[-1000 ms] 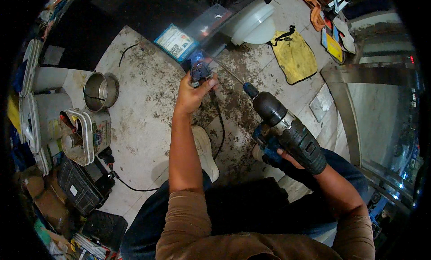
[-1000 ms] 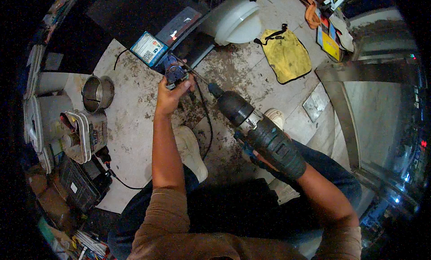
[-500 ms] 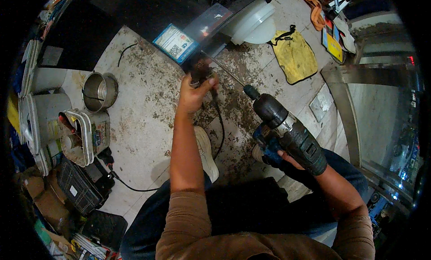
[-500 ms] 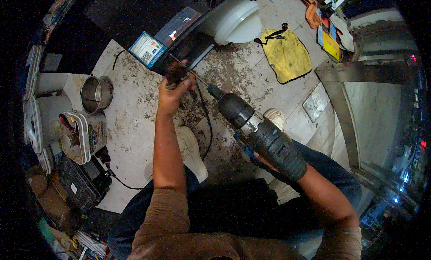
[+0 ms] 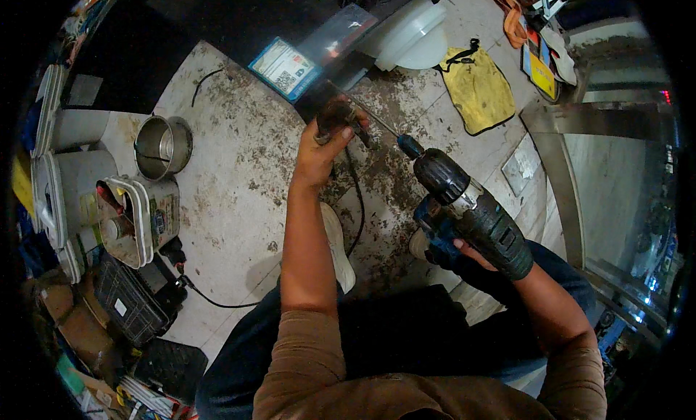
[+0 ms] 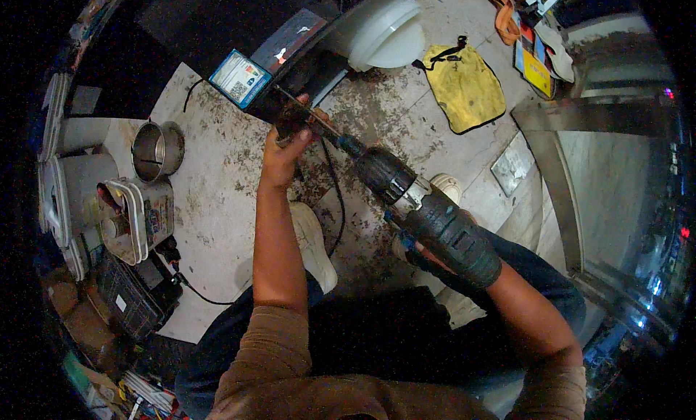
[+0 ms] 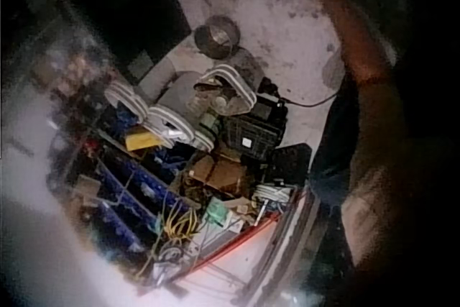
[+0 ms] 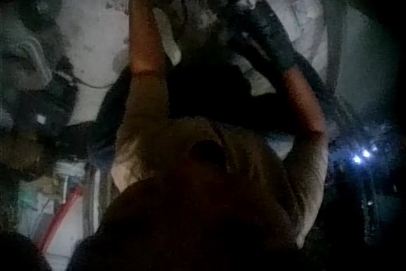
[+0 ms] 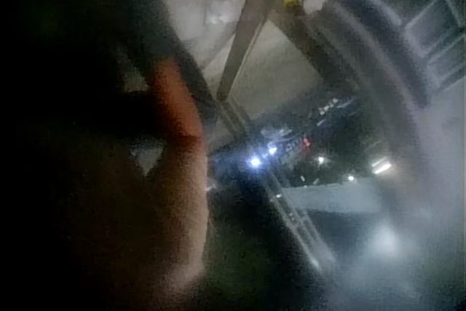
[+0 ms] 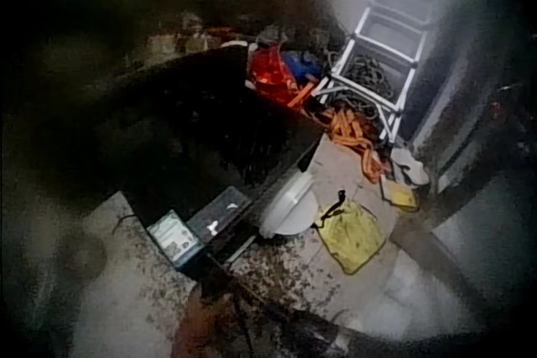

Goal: The person uses a power drill to drive screws into a black cabinet. They retrieve screws from a container and a yellow bag, then continue fastening the cabinet parts together.

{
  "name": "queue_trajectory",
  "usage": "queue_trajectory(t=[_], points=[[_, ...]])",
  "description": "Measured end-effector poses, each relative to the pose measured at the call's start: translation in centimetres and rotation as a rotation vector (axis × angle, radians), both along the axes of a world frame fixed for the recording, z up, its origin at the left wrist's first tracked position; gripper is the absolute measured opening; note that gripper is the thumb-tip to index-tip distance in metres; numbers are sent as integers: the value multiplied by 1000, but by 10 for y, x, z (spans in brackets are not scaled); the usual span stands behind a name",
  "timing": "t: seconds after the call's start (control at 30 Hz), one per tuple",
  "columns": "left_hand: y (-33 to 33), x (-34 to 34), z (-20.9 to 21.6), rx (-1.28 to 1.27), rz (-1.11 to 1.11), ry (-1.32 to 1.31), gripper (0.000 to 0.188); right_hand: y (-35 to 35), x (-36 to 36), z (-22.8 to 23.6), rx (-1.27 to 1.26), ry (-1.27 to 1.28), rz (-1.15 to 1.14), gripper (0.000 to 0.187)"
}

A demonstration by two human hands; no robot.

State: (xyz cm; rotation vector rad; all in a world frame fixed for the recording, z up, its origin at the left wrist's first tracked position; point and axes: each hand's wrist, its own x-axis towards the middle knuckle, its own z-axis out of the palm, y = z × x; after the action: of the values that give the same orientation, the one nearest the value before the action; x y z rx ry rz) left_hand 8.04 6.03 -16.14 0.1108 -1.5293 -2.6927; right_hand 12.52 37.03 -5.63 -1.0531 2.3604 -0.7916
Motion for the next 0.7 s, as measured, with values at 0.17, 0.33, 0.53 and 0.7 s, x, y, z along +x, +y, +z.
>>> queue_trajectory(t=[0.17, 0.33, 0.53, 0.7], points=[[-8, -4, 0, -78, -11, -9, 43, -5, 2, -1, -163, -342, -173, 45], [-11, -10, 4, -111, 4, -39, 39, -3, -1, -4, 121, -190, -77, 45], [-8, -10, -6, -78, 4, -78, 36, 14, 9, -22, -158, -649, -356, 49], [-14, -10, -11, -144, -6, -41, 45, 13, 7, -28, 166, 87, 1, 41]])
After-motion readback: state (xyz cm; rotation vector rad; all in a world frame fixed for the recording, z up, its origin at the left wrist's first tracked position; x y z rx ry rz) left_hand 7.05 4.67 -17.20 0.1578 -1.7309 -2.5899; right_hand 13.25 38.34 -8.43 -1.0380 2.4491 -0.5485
